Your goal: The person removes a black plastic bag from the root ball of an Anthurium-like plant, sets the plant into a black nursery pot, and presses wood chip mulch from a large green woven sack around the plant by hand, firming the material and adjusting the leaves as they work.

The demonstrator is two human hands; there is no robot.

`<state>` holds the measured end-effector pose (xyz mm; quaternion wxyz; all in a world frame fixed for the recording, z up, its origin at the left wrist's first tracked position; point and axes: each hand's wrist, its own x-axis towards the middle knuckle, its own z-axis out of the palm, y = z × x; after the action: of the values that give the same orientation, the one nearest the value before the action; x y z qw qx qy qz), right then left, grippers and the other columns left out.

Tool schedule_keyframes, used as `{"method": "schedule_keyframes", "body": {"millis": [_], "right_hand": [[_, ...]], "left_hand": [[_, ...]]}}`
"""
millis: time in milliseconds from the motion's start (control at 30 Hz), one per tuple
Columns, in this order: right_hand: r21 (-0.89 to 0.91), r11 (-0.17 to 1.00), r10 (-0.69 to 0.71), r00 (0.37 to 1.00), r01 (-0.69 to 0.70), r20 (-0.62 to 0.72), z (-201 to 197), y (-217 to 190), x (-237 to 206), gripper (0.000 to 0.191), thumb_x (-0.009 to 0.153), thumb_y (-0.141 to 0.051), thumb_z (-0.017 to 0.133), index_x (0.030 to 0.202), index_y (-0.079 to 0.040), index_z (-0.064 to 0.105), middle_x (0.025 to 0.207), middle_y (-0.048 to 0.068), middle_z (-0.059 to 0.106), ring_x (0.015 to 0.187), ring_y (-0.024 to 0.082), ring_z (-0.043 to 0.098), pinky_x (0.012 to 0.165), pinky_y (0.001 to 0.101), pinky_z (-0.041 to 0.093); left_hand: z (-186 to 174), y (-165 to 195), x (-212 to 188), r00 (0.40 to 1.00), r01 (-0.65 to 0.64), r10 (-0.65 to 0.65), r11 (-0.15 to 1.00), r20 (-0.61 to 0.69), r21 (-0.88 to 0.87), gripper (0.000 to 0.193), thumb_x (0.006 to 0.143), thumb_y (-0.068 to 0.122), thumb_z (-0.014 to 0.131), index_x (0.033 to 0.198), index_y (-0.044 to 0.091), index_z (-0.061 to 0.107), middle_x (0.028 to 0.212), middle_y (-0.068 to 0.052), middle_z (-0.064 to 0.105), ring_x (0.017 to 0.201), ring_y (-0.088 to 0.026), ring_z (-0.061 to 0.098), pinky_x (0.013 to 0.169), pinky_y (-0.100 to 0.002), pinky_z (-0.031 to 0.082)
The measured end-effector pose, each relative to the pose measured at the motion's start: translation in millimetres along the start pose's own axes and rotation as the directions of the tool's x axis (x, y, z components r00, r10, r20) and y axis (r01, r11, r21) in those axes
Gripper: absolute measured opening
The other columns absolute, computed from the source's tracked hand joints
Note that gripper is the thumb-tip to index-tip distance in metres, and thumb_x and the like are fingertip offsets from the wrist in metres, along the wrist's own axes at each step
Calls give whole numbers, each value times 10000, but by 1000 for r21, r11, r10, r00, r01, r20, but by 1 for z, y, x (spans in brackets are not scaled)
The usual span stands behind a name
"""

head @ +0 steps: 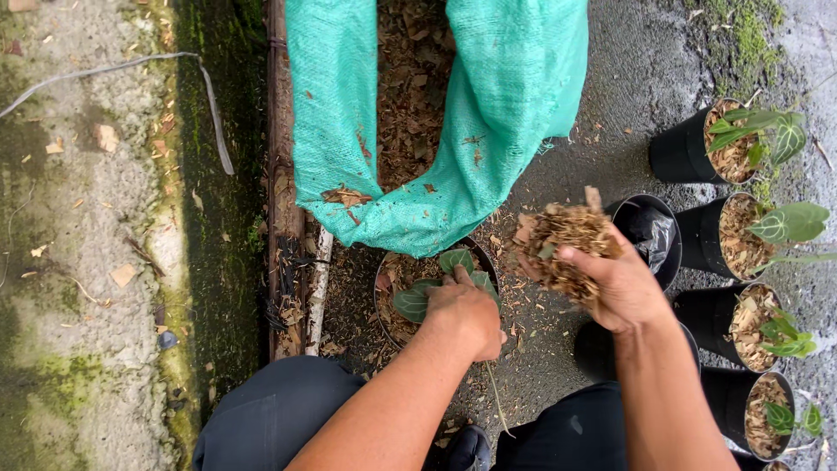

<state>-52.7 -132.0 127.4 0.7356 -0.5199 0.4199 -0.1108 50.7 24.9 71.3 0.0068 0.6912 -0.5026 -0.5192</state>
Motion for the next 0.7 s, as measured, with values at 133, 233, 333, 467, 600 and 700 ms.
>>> {"method": "schedule_keyframes", "body": {"millis": [133, 233, 333, 467, 600, 700], "right_hand": [[-23, 990, 138, 990, -139, -21, -6, 31, 29, 838, 827, 78, 608, 1547, -234, 313, 1319, 173, 643, 1128, 314, 690, 927, 498, 599], [-93, 970, 224, 975, -223, 0, -6, 49, 52, 755, 855, 63, 635, 1510, -188, 356, 1268, 176, 673, 1071, 316, 700, 886, 497, 591], [-147, 963, 242, 964, -225, 110, -2, 61, 70, 595, 855, 59, 686, 1416, -30, 512, 1209, 170, 715, 1035, 288, 727, 879, 476, 604], [-329, 932, 227, 953, -153, 198, 11, 69, 91, 499, 838, 46, 750, 1310, -3, 598, 1186, 145, 742, 1022, 225, 739, 936, 405, 620], [-444, 893, 191, 957, -77, 218, 22, 62, 104, 522, 806, 54, 783, 1299, -56, 651, 1180, 97, 745, 1030, 154, 712, 957, 353, 581], [-335, 933, 226, 940, -133, 257, 28, 60, 106, 528, 794, 44, 784, 1293, -63, 646, 1184, 84, 745, 1060, 162, 718, 979, 350, 582]], "left_hand": [[1, 3, -5, 999, -19, 18, 999, 46, 40, 748, 982, 478, 608, 1519, -17, 449, 1687, -334, 42, 1517, -467, 288, 1170, -628, 350], [-2, 8, -9, 994, -49, 36, 992, 104, 121, 714, 1013, 482, 566, 1507, -24, 469, 1678, -365, 30, 1506, -473, 312, 1170, -623, 355], [-4, 11, -13, 990, -65, 42, 983, 135, 172, 717, 1017, 485, 569, 1507, -28, 466, 1668, -376, 33, 1525, -476, 263, 1188, -617, 319], [-5, 12, -16, 986, -77, 45, 976, 158, 204, 720, 1003, 499, 578, 1502, -12, 486, 1670, -375, 45, 1533, -483, 247, 1179, -571, 362], [-2, 12, -14, 987, -90, 60, 975, 152, 202, 730, 986, 476, 612, 1507, -19, 483, 1675, -360, 44, 1542, -462, 228, 1176, -545, 367], [0, 12, -12, 978, -97, 53, 972, 203, 214, 706, 960, 463, 612, 1506, 28, 506, 1693, -334, 61, 1522, -426, 319, 1160, -528, 411]]}}
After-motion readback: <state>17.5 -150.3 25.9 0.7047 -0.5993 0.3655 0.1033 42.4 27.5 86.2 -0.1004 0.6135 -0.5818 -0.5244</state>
